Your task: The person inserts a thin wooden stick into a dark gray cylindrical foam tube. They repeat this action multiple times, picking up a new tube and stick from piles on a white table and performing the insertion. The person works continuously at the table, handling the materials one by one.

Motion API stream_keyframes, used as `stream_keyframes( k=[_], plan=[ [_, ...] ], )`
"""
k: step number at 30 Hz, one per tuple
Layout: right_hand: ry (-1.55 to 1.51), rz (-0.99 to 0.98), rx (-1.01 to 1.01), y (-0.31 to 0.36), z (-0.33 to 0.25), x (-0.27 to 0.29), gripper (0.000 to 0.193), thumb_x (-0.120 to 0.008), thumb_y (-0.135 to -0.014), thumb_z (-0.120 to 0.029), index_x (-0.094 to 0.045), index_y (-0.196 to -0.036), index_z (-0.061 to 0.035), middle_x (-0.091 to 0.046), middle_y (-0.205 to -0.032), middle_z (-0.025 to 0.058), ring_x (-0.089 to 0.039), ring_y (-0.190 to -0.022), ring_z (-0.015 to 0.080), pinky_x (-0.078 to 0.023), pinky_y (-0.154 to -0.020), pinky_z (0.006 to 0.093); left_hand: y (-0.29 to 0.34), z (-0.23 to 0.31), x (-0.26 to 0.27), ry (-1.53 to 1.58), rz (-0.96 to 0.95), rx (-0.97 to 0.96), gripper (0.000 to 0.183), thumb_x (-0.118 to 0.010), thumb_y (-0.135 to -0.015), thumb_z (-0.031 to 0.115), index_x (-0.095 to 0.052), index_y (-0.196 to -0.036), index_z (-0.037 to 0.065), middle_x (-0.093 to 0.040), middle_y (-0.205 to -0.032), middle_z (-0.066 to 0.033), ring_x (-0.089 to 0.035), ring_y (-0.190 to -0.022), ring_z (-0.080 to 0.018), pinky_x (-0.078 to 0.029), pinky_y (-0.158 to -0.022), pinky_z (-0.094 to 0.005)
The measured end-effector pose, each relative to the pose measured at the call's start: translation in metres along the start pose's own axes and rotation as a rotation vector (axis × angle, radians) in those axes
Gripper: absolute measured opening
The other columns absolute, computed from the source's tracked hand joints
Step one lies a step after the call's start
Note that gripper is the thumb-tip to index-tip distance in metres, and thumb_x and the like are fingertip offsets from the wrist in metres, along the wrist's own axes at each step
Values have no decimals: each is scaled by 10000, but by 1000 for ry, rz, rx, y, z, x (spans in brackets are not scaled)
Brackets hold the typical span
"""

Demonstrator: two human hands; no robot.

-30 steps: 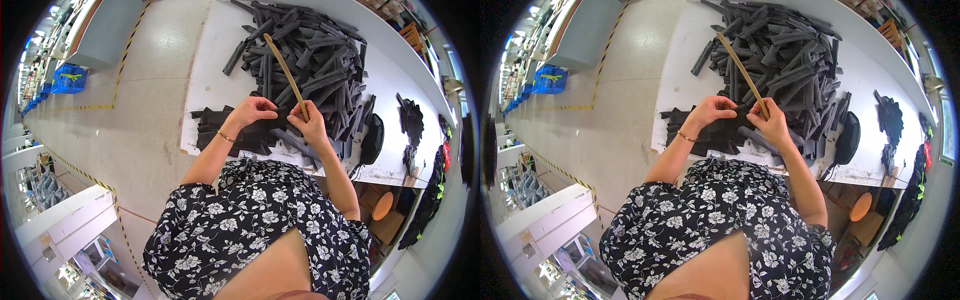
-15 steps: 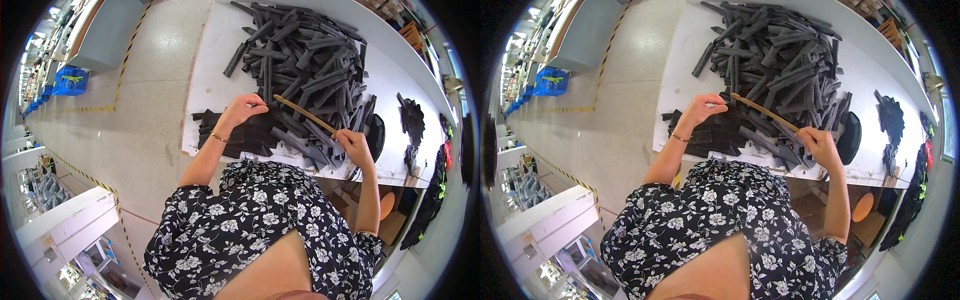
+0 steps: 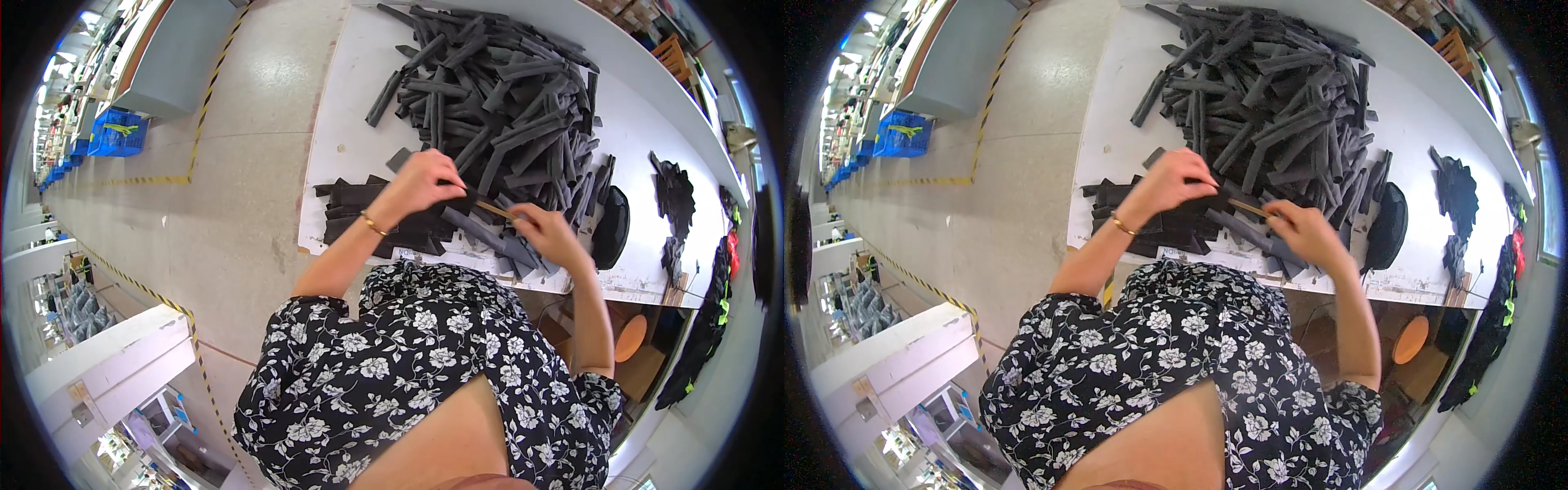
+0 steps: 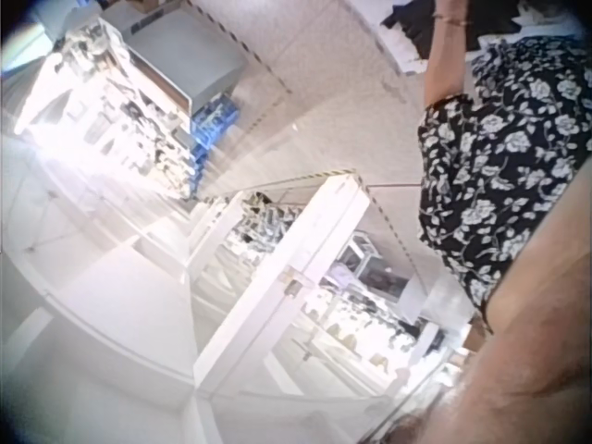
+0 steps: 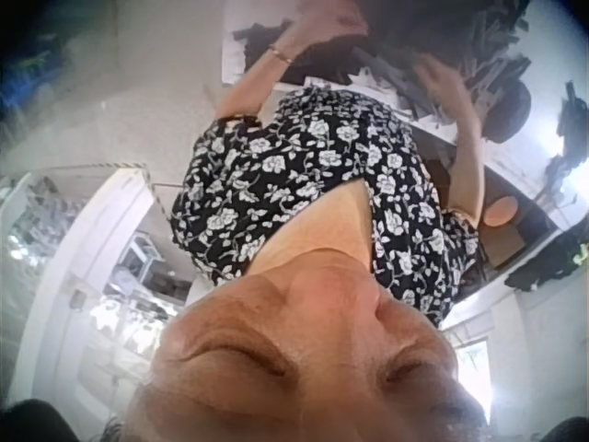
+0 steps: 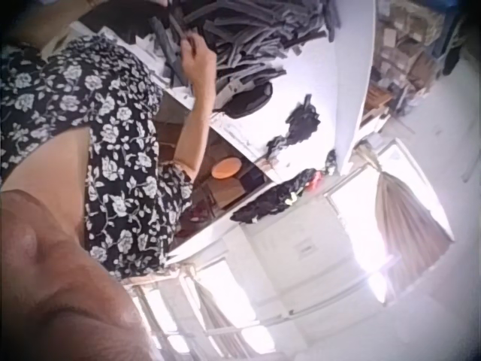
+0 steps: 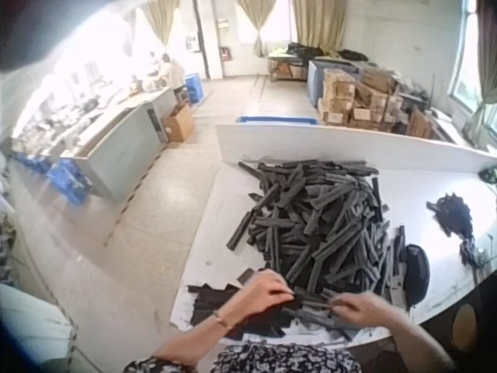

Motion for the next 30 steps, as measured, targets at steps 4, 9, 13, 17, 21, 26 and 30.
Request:
stream_keyframes(
  k=[4, 9, 13, 17, 21, 26, 30],
  plan=[
    [-151, 57, 135, -25, 9, -52, 318, -547, -882, -47, -578, -1196, -6, -658, -854, 122, -552, -730, 121, -471, -695, 291, -12, 79, -5, -384, 144, -211, 307, -773, -700, 317, -709, -943, 140, -597, -1127, -62, -515, -1157, -286, -425, -944, -394],
    [-520, -30, -105, -27, 19, -86, 323, -482, -914, -6, -573, -1223, 4, -548, -782, -15, -471, -675, 90, -411, -633, 222, 49, -4, 12, 1081, 723, 380, 375, -614, -945, 286, -575, -1156, -23, -627, -1060, -111, -633, -1001, -289, -520, -905, -422],
    [-358, 276, 55, -44, 12, -121, 319, -489, -930, -35, -534, -1239, 26, -596, -784, 68, -520, -673, 129, -447, -625, 277, 35, 7, -48, 1502, 732, 608, 292, -558, -980, 230, -577, -1151, -5, -669, -895, -122, -678, -842, -282, -559, -831, -431],
    [-408, 380, 57, -34, -2, -125, 249, -501, -966, -103, -557, -1171, 26, -578, -758, 92, -516, -674, 135, -442, -630, 286, 29, -3, -33, 1586, 915, 571, 311, -598, -959, 264, -597, -1126, 2, -681, -829, -99, -681, -811, -243, -563, -785, -379],
    [-368, 130, -43, -11, 12, -126, 220, -465, -1001, -166, -584, -1056, 10, -490, -673, -24, -434, -602, 90, -366, -538, 270, 21, 0, -16, 1527, 956, 641, 298, -626, -943, 278, -610, -1059, 4, -639, -740, -66, -652, -685, -199, -549, -620, -320],
    [-253, -8, -143, 27, 2, -110, 212, -480, -991, -189, -590, -1016, -9, -488, -642, 67, -473, -596, 151, -407, -577, 302, 22, -34, -4, 1377, 1044, 655, 273, -618, -946, 320, -594, -919, 49, -471, -573, 15, -391, -447, -78, -270, -398, -227],
    [-374, -229, -269, 77, 26, -88, 232, -510, -981, -217, -619, -972, -13, -500, -654, 12, -461, -601, 110, -398, -564, 287, 32, -74, 80, 1252, 1300, 419, 290, -535, -990, 330, -537, -843, 79, -314, -506, 65, -252, -395, -68, -197, -386, -256]
  ],
)
Point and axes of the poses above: each hand's wrist, its own y-axis away from the middle knuckle, its own x-axis out of the back of the hand, z = x × y, the point moved 4 cm from there along -y, towards the middle knuckle
